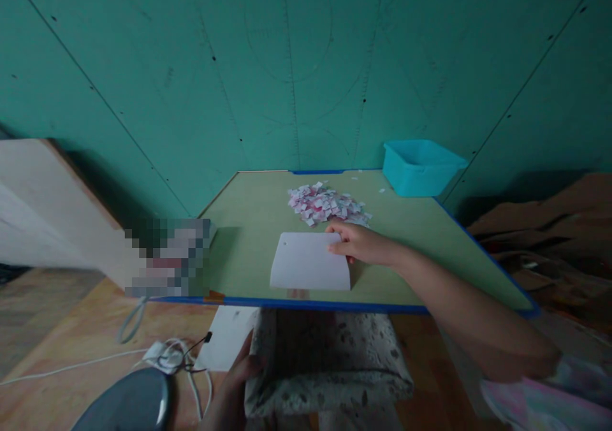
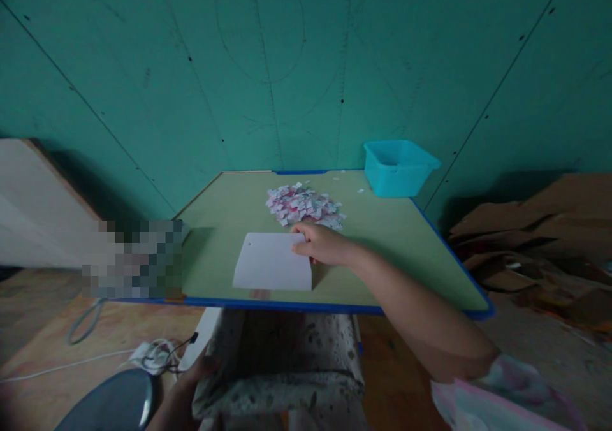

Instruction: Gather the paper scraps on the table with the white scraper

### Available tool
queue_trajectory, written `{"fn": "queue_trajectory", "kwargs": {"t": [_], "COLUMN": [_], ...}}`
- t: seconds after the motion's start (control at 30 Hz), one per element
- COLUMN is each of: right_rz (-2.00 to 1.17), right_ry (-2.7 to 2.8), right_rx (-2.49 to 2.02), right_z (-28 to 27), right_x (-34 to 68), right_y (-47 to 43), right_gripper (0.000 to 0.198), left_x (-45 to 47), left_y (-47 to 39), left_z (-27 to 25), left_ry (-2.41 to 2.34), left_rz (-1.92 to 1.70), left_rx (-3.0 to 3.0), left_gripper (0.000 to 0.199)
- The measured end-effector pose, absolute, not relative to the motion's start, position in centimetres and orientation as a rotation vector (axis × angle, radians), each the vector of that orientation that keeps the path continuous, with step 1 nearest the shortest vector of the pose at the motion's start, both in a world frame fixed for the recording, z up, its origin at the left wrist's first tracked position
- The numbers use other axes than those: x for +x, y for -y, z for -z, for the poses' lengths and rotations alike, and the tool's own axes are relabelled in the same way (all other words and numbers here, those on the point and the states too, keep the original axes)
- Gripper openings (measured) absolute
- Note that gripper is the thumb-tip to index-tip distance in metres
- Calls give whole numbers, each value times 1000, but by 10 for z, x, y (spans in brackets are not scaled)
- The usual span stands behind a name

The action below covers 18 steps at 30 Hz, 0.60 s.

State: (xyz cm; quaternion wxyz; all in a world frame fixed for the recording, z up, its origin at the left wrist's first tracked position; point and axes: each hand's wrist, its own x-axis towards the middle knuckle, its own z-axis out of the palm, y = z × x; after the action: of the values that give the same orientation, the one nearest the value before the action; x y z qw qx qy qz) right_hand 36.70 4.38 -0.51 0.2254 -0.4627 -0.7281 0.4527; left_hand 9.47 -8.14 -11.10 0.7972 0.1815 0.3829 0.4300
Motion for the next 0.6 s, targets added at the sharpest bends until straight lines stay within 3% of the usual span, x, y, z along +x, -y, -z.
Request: {"fn": "queue_trajectory", "kwargs": {"t": [0.37,0.47,0.6], "right_rz": [-1293,-1307,-1342], "right_ry": [2037,2039,2050], "right_rx": [-1225,-1221,-1205], "right_z": [5,5,5], "right_x": [367,367,367], "right_y": [-41,-40,-39], "right_gripper": [19,20,20], "left_x": [100,92,77], "left_y": [84,78,57], "left_z": [102,121,159], "left_ry": [-927,-975,-1113], "left_rz": [-900,-901,-860], "left_rx": [443,417,249], "left_gripper": [65,58,69]}}
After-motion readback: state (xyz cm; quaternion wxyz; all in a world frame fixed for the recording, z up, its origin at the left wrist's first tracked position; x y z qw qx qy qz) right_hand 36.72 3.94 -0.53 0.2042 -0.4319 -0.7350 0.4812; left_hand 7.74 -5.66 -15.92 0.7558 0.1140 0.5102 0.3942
